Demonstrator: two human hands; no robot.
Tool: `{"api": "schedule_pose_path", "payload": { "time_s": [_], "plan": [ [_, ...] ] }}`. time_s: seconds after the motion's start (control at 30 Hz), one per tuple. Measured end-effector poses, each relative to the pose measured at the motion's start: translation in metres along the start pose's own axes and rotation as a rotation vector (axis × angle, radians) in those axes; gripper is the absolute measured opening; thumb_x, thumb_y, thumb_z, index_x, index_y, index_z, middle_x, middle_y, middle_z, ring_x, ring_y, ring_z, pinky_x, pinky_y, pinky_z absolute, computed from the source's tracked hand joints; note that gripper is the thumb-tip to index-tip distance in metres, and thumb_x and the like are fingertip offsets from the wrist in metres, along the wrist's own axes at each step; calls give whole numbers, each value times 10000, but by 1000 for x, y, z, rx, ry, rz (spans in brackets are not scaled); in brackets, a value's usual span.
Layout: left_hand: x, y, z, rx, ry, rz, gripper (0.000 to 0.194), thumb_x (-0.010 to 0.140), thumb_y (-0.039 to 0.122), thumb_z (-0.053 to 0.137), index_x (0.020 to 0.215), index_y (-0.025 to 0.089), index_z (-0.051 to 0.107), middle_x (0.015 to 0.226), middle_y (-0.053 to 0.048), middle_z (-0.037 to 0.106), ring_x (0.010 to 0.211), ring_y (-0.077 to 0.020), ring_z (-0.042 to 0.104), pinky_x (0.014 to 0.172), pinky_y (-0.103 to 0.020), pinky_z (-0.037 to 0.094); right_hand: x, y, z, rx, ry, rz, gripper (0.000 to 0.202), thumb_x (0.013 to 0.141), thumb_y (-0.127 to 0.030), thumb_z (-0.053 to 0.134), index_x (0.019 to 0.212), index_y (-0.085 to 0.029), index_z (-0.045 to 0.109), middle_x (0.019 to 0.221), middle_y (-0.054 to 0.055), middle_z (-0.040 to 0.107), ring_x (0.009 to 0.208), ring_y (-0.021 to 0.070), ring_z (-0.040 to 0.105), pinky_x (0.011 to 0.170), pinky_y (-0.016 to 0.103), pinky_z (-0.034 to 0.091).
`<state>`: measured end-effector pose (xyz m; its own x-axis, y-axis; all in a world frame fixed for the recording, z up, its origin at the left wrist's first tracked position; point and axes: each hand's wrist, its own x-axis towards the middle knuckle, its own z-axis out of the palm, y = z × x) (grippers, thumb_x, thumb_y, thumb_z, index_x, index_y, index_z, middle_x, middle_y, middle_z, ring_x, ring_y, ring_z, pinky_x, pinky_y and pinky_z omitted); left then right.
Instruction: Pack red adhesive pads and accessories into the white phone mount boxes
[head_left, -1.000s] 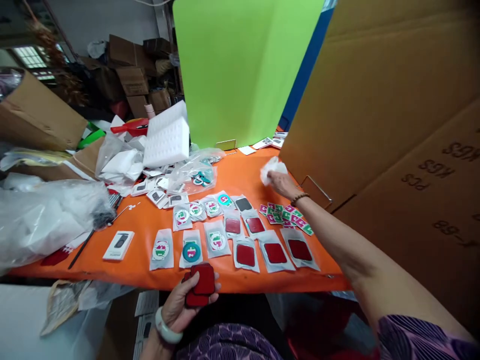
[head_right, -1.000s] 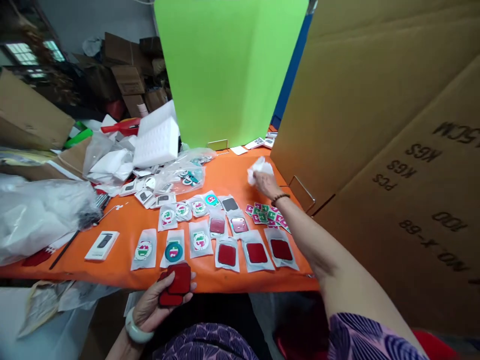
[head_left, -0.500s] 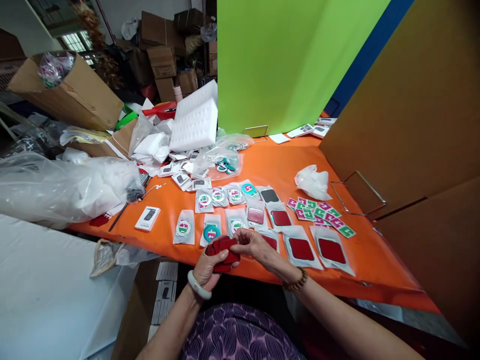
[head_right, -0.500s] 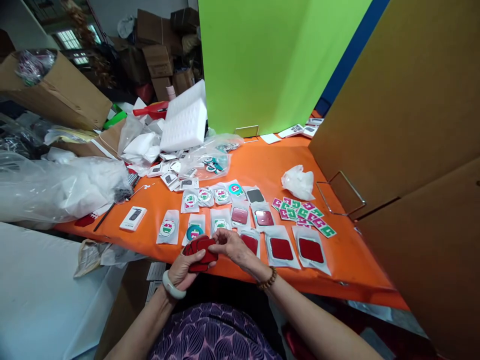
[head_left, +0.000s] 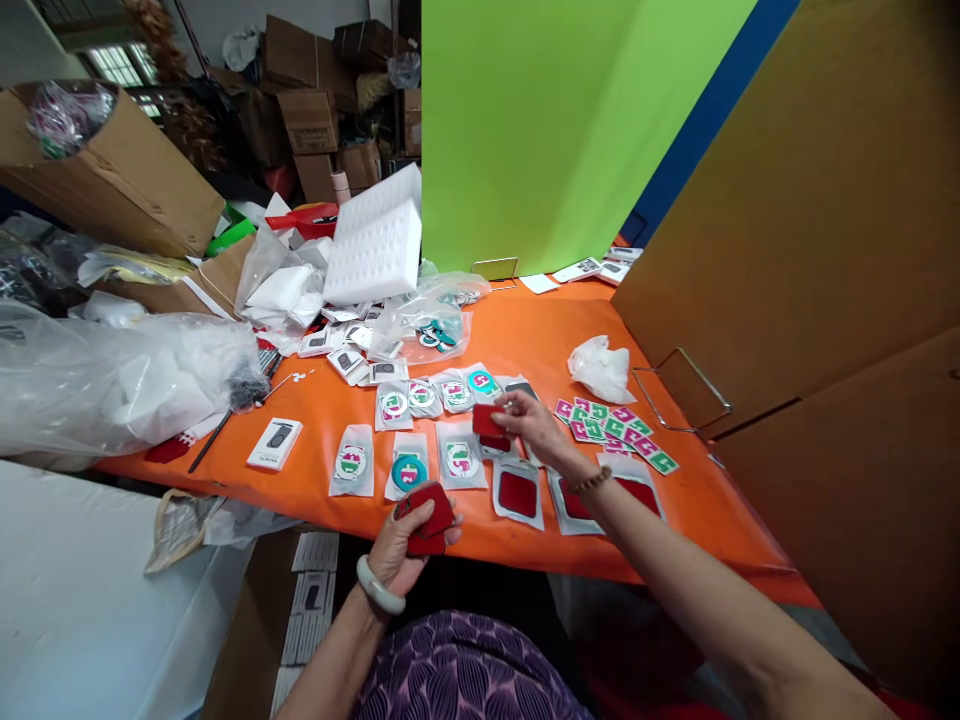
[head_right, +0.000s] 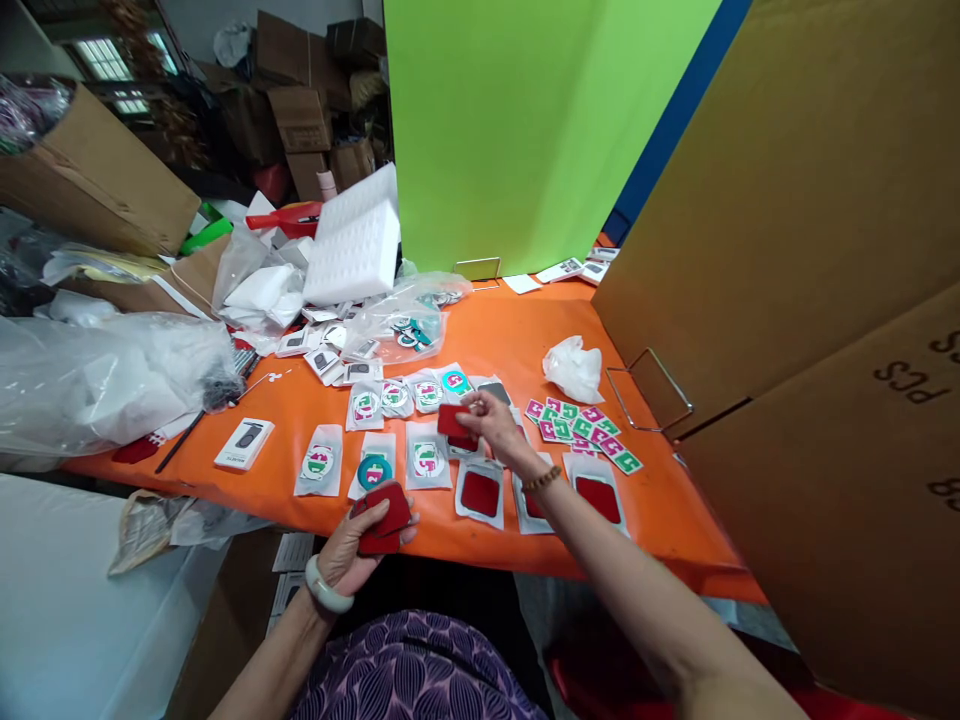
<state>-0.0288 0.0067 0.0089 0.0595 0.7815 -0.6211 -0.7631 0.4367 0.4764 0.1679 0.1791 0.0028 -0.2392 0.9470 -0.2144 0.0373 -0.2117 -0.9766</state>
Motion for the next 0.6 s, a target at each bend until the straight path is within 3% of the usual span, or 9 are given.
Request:
{"api": "schedule_pose_path", "payload": {
  "time_s": [0.13,0.27,0.47,0.6],
  "plan": [
    [-3,3,-3,-55,-82,-97,433,738,183,716,1140,93,583,1001,-167,718,952,-315,686,800,-409,565,67,-7,-20,-202,136,-69,278,607,-277,707,815,-188,545,594,-52,526,480,78,452,439,198,370],
    [-5,5,-4,0,-107,-57,462,714,181,746,1146,102,602,1007,-156,714,964,-324,680,810,-431,564,111,-5,-20,-251,95,-52,234,611,-228,710,781,-173,559,571,-50,530,460,65,426,408,177,327],
    [-8,11,-8,43,-87,-35,400,687,156,759,1067,120,639,1027,-134,703,893,-307,697,744,-414,581,130,-9,-26,-330,-65,-12,250,603,-250,742,804,-149,632,573,-22,574,444,66,423,408,188,317],
    [-6,10,-11,25,-71,-46,376,700,132,730,1064,118,638,1009,-130,704,897,-305,694,733,-410,581,133,-7,-27,-450,-73,-27,208,581,-218,759,748,-158,650,598,-16,592,503,92,480,463,204,370]
  ]
}}
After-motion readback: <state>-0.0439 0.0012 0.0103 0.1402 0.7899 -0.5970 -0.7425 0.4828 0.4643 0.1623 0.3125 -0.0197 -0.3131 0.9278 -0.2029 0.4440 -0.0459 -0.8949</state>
